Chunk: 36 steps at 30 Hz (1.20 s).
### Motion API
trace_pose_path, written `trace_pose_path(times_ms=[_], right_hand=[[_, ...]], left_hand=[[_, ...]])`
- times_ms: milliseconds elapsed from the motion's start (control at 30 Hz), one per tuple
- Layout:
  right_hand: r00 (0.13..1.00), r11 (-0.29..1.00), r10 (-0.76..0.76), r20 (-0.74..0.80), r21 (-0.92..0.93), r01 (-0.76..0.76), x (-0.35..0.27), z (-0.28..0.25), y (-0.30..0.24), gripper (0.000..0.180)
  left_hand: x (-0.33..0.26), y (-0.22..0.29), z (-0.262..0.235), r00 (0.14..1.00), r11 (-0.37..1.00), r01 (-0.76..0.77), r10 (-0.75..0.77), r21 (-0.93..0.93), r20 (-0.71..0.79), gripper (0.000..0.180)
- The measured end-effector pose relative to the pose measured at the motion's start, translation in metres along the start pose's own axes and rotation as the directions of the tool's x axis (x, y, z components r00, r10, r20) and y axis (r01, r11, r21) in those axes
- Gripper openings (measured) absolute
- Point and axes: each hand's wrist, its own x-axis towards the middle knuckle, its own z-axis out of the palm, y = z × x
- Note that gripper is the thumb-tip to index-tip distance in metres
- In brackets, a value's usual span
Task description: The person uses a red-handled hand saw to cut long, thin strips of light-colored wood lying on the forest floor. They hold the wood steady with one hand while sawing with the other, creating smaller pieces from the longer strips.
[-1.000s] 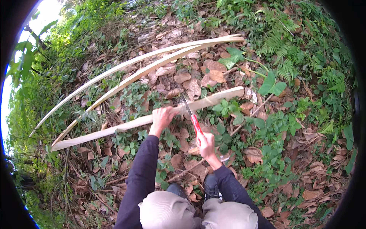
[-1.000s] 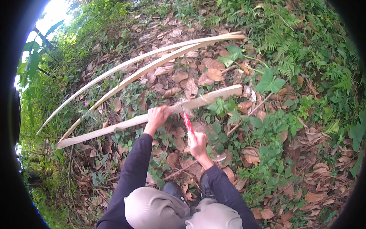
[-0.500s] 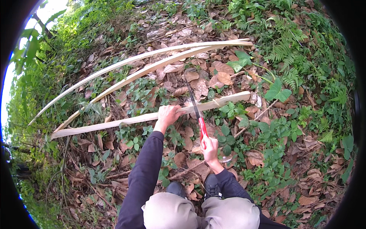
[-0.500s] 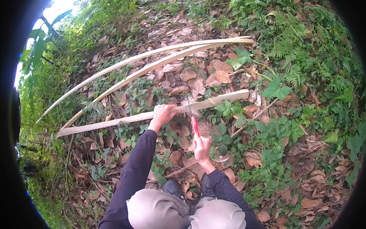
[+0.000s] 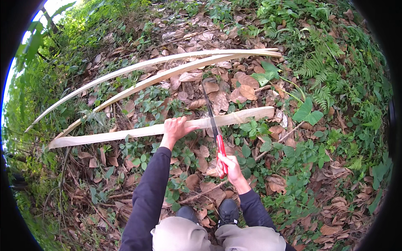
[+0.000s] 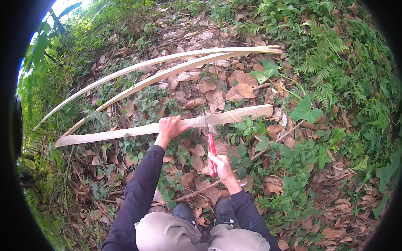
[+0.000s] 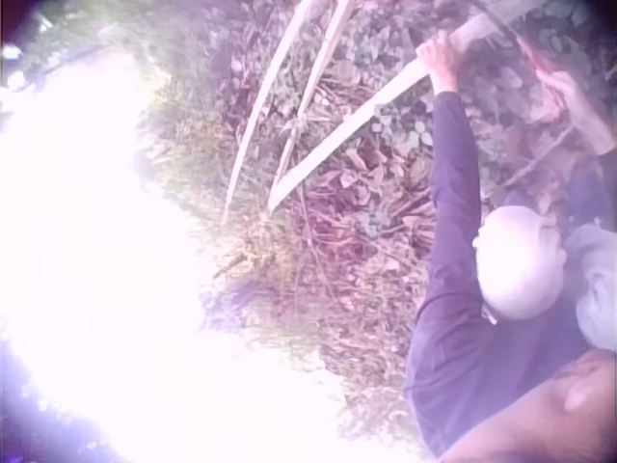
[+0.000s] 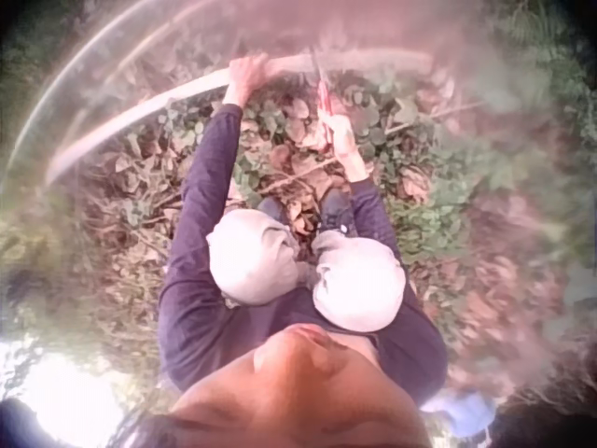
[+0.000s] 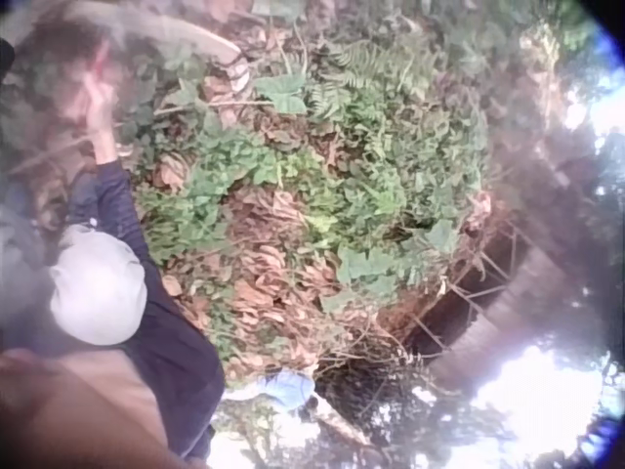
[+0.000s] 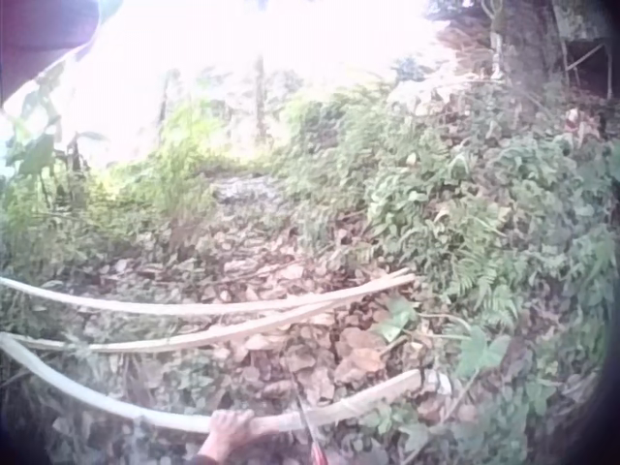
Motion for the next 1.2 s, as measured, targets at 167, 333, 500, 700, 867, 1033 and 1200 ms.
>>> trace_pose_path(times_ms=[167,333,500,700,867,1033,1200], right_hand=[[0.848,0.830,-0.523,-0.084,-0.278,0.484,-0.008,0.018,0.011,0.036],[0.825,0.758,-0.526,-0.206,-0.554,0.345,0.004,0.033,0.008,0.032],[0.853,0.803,-0.445,-0.272,-0.542,0.246,0.012,0.045,-0.014,0.038],[0.749,0.666,-0.620,-0.234,-0.662,0.345,-0.010,0.027,0.032,0.022],[0.814,0.833,-0.467,-0.346,-0.480,0.274,-0.016,0.018,0.044,0.021],[0.792,0.812,-0.493,-0.359,-0.516,0.272,-0.022,0.018,0.051,0.021],[0.774,0.760,-0.528,-0.348,-0.600,0.249,-0.021,0.028,0.048,0.019]], left_hand=[[0.010,-0.003,-0.006,0.992,0.999,0.045,-0.048,0.026,0.118,0.071],[0.005,-0.001,-0.002,0.996,0.998,0.061,-0.062,0.012,0.072,0.072],[-0.004,-0.001,0.004,0.991,0.999,-0.027,0.031,0.032,-0.133,0.067],[-0.004,-0.005,0.000,0.990,0.997,-0.049,0.058,0.068,-0.132,0.066],[-0.016,0.000,0.003,0.993,0.996,-0.081,0.085,0.047,-0.087,0.067],[-0.015,0.000,-0.001,0.998,0.997,-0.044,0.042,0.058,0.036,0.068],[-0.010,-0.002,-0.004,0.997,0.997,-0.054,0.051,0.052,0.059,0.073]])
